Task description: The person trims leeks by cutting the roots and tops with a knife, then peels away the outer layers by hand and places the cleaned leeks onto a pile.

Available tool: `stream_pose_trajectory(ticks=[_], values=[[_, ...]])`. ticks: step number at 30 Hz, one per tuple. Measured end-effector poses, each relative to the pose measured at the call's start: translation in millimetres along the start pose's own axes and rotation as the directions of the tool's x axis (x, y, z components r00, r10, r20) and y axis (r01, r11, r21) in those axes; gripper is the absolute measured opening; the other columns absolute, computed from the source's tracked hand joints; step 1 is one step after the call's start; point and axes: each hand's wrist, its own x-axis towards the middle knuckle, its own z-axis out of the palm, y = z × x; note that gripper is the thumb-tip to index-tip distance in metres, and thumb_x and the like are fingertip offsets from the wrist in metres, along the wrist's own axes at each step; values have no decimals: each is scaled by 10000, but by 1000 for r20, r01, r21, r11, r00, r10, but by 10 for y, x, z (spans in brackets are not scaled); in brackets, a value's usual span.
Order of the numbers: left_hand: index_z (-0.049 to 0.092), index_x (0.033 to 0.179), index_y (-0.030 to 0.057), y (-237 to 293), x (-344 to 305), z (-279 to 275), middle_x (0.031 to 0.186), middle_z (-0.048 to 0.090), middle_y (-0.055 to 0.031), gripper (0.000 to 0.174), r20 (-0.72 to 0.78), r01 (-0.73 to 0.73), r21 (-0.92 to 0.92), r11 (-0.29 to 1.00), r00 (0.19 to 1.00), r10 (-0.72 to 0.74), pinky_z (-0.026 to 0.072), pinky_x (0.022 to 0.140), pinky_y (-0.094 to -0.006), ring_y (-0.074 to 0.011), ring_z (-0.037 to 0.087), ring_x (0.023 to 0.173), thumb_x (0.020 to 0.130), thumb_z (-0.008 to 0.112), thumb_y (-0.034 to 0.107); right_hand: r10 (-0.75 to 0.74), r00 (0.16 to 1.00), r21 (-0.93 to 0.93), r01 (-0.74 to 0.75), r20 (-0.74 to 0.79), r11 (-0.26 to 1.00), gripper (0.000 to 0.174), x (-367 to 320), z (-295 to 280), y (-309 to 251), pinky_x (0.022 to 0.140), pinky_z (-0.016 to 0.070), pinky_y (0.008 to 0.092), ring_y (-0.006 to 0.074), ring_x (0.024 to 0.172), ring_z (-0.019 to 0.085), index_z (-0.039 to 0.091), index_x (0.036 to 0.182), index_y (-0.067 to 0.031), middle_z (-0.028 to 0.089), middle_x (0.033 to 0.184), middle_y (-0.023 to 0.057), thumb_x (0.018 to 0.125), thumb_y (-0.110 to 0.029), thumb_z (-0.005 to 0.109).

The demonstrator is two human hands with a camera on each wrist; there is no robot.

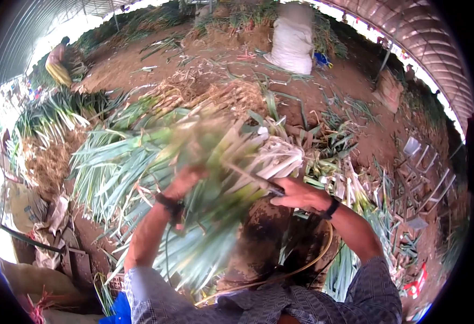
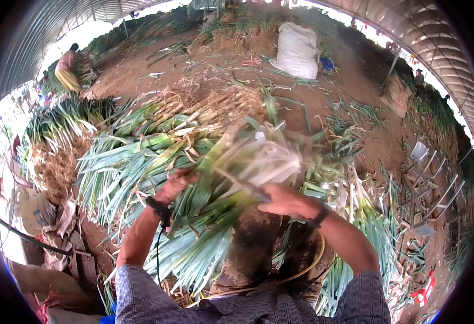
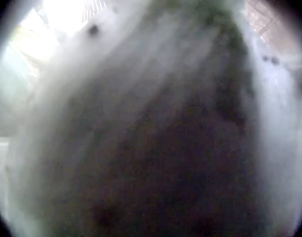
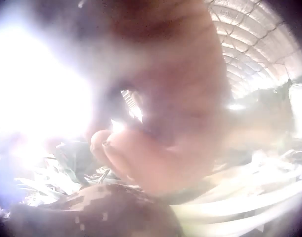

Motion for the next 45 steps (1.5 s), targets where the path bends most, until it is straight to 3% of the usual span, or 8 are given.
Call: stream_pose_trajectory(ticks=[4,9,15,23,32,41,44,45], values=[[528,1365,-19,-125,-140,0,1196,645,-137,625,-170,308,180,934,945,-279,418,1010,-327,-199,568,1132,914,667,390,-110,981,10,113,-163,994,392,-195,-54,-133,626,441,381,209,650,516,584,1060,25,491,685,96,803,-235,727],[338,1469,-50,-343,-705,814,1431,461,-204,817,-71,177,-197,964,978,-195,375,1073,-347,-250,464,1297,883,689,397,-111,989,-188,92,-94,978,389,-254,206,-210,677,493,498,454,786,626,592,1089,-34,653,820,242,820,-296,694],[334,1470,-58,-60,-492,1293,1397,491,-209,716,-242,306,-179,935,907,-343,388,1052,-320,-250,488,1267,886,629,235,44,998,-443,-60,-47,894,331,-355,189,-267,692,503,523,458,776,636,566,965,-14,649,763,249,780,-263,683],[367,1462,2,-866,-260,1206,1220,620,-138,594,-149,226,-371,901,943,-298,470,930,-301,-195,585,1087,911,554,120,151,988,-446,-118,38,887,342,-412,38,-360,730,524,498,434,819,651,573,1027,9,659,848,247,750,-173,657],[353,1450,-63,-36,-370,1377,1364,509,-173,667,-223,348,-260,901,886,-407,407,1017,-302,-232,507,1224,915,591,257,146,989,-376,-129,17,918,368,-253,-33,-351,764,513,504,438,866,645,589,1044,-2,669,878,243,754,-220,656],[431,1394,-61,-436,-256,1284,1194,628,-136,627,-121,229,-445,866,942,-312,440,977,-296,-211,586,1104,916,639,287,143,988,-343,-154,-59,927,341,-111,-35,68,783,490,510,443,887,630,599,1019,3,654,892,267,791,-244,656],[501,1305,-69,-69,-226,1125,1222,609,-145,504,11,237,-202,950,971,-240,460,947,-284,-200,589,1097,931,627,244,146,989,-297,-148,-27,944,343,-30,-44,152,775,487,506,438,877,630,600,1027,0,654,878,258,789,-240,656],[617,1162,4,-562,-61,1001,1082,673,-127,362,-11,208,3,978,978,-208,513,846,-325,-215,638,991,923,638,274,162,986,-286,-163,-26,944,347,1,-47,167,774,485,504,435,868,631,600,1029,-1,655,869,250,786,-241,658]])
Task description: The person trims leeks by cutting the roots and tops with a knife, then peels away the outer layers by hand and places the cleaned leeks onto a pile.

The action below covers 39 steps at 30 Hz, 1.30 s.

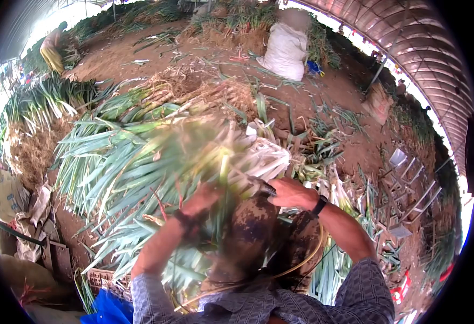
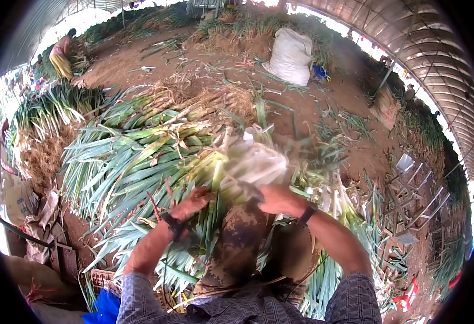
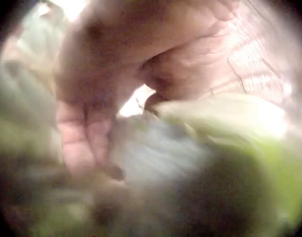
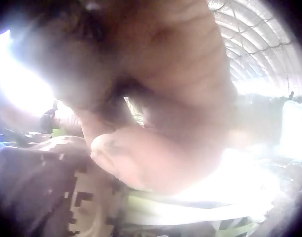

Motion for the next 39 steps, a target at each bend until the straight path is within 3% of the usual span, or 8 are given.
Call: stream_pose_trajectory(ticks=[4,7,11,16,18,25,32,39], values=[[685,820,47,445,251,-98,742,682,-174,319,69,-83,790,607,997,46,516,663,-463,-361,666,699,878,585,344,26,998,55,-23,-53,998,367,65,-106,-30,791,484,496,419,897,637,597,1028,11,659,906,253,793,-263,667],[682,807,18,386,548,-115,802,668,-226,364,77,-100,906,411,994,71,520,694,-464,-378,667,750,853,564,360,-53,998,169,59,-44,984,359,231,92,213,777,489,490,404,875,648,600,1016,8,660,885,244,782,-255,674],[691,942,24,425,899,-37,866,686,-226,399,-206,212,746,631,975,-84,526,735,-477,-388,675,823,836,576,392,23,978,195,18,-206,981,343,421,327,540,697,494,471,378,763,648,586,964,10,637,792,226,765,-244,701],[611,1004,26,72,1460,-58,828,657,-185,356,-59,-279,651,706,909,413,529,652,-434,-318,658,735,903,567,365,-37,996,329,63,-85,942,333,453,371,653,673,474,433,310,711,620,572,939,14,609,753,185,774,-243,704],[600,998,38,102,1669,-53,807,633,-161,358,-25,-355,572,739,894,448,522,635,-419,-296,643,719,915,561,384,-7,997,421,39,-76,906,347,627,457,831,683,474,418,283,705,605,575,965,19,599,747,170,781,-244,705],[561,978,80,272,1554,23,730,551,-77,374,36,-170,99,981,985,167,495,577,-367,-219,590,661,958,538,452,-108,965,426,204,-240,882,381,620,509,925,723,496,433,342,808,655,603,1056,-7,649,845,208,801,-277,686],[534,1002,123,334,716,-33,703,508,-13,506,40,224,-272,936,974,-221,471,540,-321,-163,527,608,946,481,623,-93,924,331,225,-371,916,336,444,566,765,649,490,510,453,742,621,576,990,-3,625,754,247,788,-242,699],[545,955,131,79,469,-147,683,525,-29,583,-4,203,-334,921,976,-217,483,546,-343,-194,524,582,929,404,696,-140,910,207,234,-390,950,324,381,653,651,655,494,525,452,711,624,560,1051,-7,629,734,247,800,-192,649]])
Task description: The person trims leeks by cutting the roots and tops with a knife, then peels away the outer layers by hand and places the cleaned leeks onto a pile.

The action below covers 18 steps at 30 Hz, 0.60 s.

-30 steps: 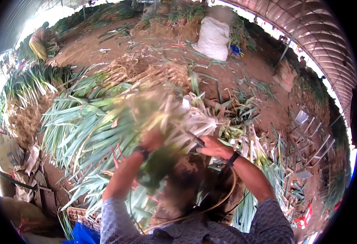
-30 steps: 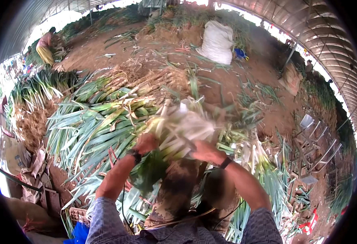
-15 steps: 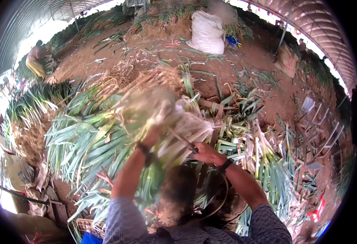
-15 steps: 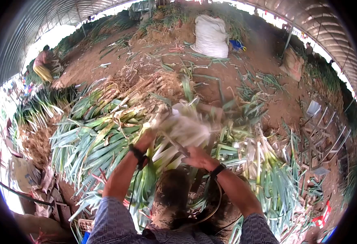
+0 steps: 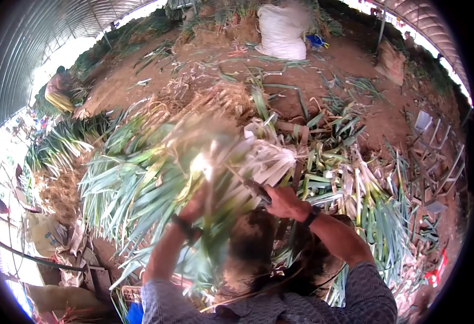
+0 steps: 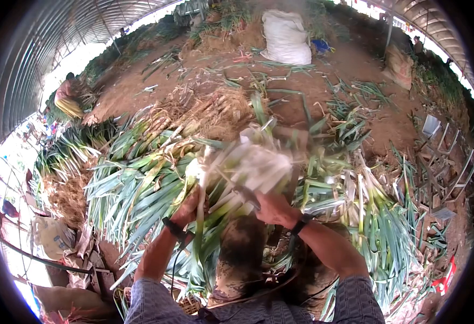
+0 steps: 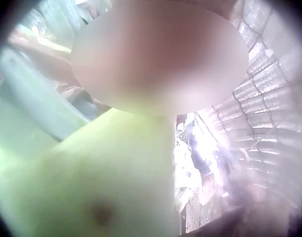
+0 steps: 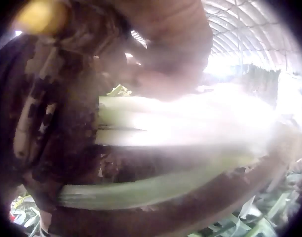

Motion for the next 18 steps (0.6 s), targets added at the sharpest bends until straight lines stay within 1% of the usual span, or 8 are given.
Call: stream_pose_trajectory(ticks=[2,3,6,7,10,14,15,18], values=[[544,958,130,58,24,-22,685,526,-30,599,29,50,2,999,998,-50,481,542,-343,-192,521,576,933,378,705,-43,999,-33,44,10,998,341,5,-9,21,656,495,523,453,707,624,561,1070,-5,630,738,246,801,-196,649],[545,963,129,64,41,-36,689,525,-29,605,39,61,0,998,997,-61,481,540,-343,-190,520,576,935,368,707,-31,999,-26,31,-11,999,345,21,-3,68,655,495,522,452,708,624,561,1071,-3,630,742,247,803,-201,651],[548,995,130,37,-85,-54,716,519,-22,603,31,39,-7,999,999,-39,481,540,-342,-176,516,592,945,360,700,-15,998,18,17,-59,1000,358,63,65,147,655,494,516,452,714,624,559,1069,4,628,752,253,806,-217,659],[544,1001,123,63,-165,10,769,533,-29,577,19,-8,-6,1000,1000,8,496,558,-350,-175,535,626,953,387,676,-26,997,34,28,-67,999,362,87,62,159,656,493,514,452,719,624,560,1064,8,627,754,256,806,-223,663],[541,1010,120,98,-229,20,827,558,-37,554,179,-23,-71,997,983,35,512,585,-361,-180,566,675,959,406,654,-16,996,79,23,-83,997,313,161,11,182,676,498,498,429,734,636,569,1031,-6,638,779,236,814,-215,654],[547,993,99,199,-337,108,784,560,-54,546,-5,104,21,994,995,-104,516,599,-394,-203,565,680,972,412,628,12,999,149,-6,-45,989,279,215,-59,200,686,495,494,420,749,639,572,1017,-19,643,794,223,819,-202,642],[552,975,90,222,-356,123,757,554,-60,542,-16,113,-39,993,993,-114,507,583,-402,-214,557,660,986,397,609,6,999,141,1,-51,990,277,229,-56,212,683,494,494,418,743,638,572,1018,-22,640,790,220,818,-200,641],[548,956,88,168,-331,-44,743,552,-62,542,55,155,-139,978,987,-149,494,565,-399,-221,556,641,995,377,601,-40,998,114,45,-48,992,268,234,-56,205,668,491,489,404,719,634,572,1019,-31,634,771,205,816,-194,636]])
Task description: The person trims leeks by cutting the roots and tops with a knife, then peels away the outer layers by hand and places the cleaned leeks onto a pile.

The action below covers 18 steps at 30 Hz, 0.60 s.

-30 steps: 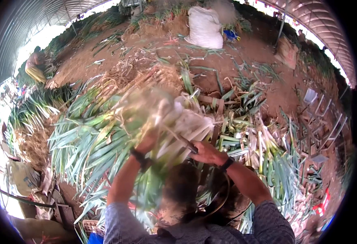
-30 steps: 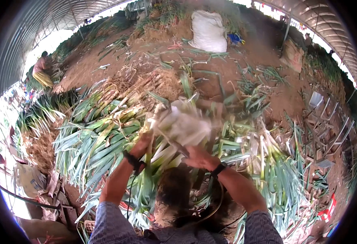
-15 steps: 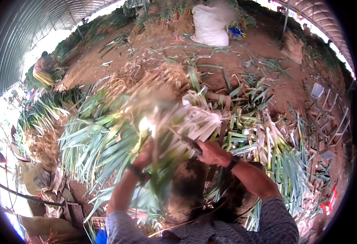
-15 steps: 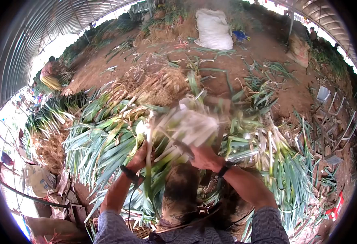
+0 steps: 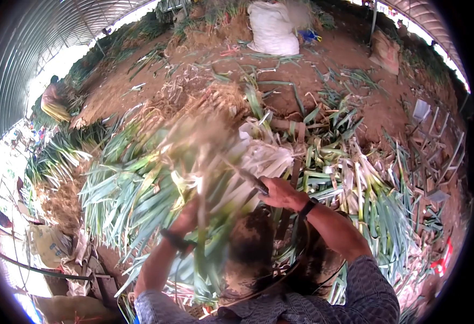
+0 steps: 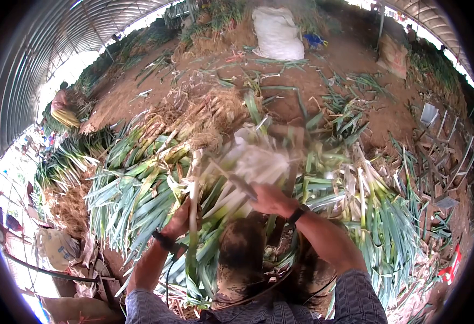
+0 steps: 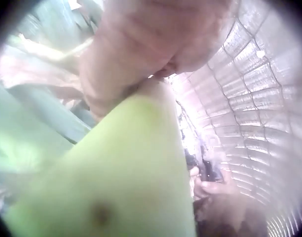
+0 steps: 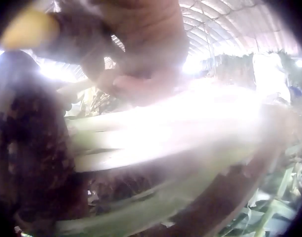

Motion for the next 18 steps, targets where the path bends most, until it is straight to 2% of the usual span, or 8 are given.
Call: stream_pose_trajectory(ticks=[3,5,6,9,11,15,17,18], values=[[541,944,82,-26,66,-230,724,546,-68,536,29,30,-188,982,999,-25,480,545,-391,-225,556,628,1002,373,588,-75,994,-21,77,86,997,248,-47,-84,-169,643,490,472,372,679,631,573,1010,-43,631,746,175,820,-192,632],[537,940,80,-39,44,-320,726,544,-75,528,63,-86,-15,996,994,87,485,544,-392,-225,553,624,1003,380,581,-95,978,-24,101,188,995,228,-71,-47,-241,620,490,457,349,652,629,574,998,-54,629,734,153,825,-192,630],[534,938,79,10,5,-321,727,543,-78,524,85,-146,73,987,987,139,488,544,-392,-225,552,622,1003,384,577,-99,980,-27,105,172,994,252,-62,0,-223,611,483,473,379,651,621,567,994,-37,621,721,180,814,-198,641],[523,952,79,32,8,-202,749,547,-86,502,-95,-189,89,978,976,198,504,556,-395,-225,551,635,1005,399,563,-92,991,-19,94,94,995,321,-41,57,-193,601,470,508,438,667,613,562,1014,-3,612,706,240,787,-206,663],[520,964,97,25,-9,-150,736,520,-68,478,18,-323,106,940,946,323,491,550,-375,-210,523,619,1002,410,560,-99,989,-37,104,107,994,334,-36,55,-199,611,475,508,438,678,617,570,1038,-7,613,707,241,787,-208,662],[535,929,117,-89,210,-363,672,459,-29,535,27,-148,-31,989,988,149,421,492,-334,-173,455,551,990,350,615,-67,994,-117,77,87,990,239,-25,112,-182,622,502,442,328,666,643,573,1015,-82,637,757,143,814,-193,641],[550,892,126,-50,159,-293,632,428,-9,578,-6,-44,-93,995,999,43,378,457,-319,-157,421,511,983,310,644,-56,988,-60,65,146,996,271,-38,72,-204,635,503,449,341,683,643,575,1047,-90,638,769,151,812,-202,649],[554,872,129,-51,182,-315,618,422,-3,593,61,30,-187,982,998,-19,365,445,-319,-155,414,498,981,296,651,-53,983,-32,59,173,998,287,-32,47,-222,641,504,453,347,692,643,576,1064,-94,639,776,155,811,-207,653]])
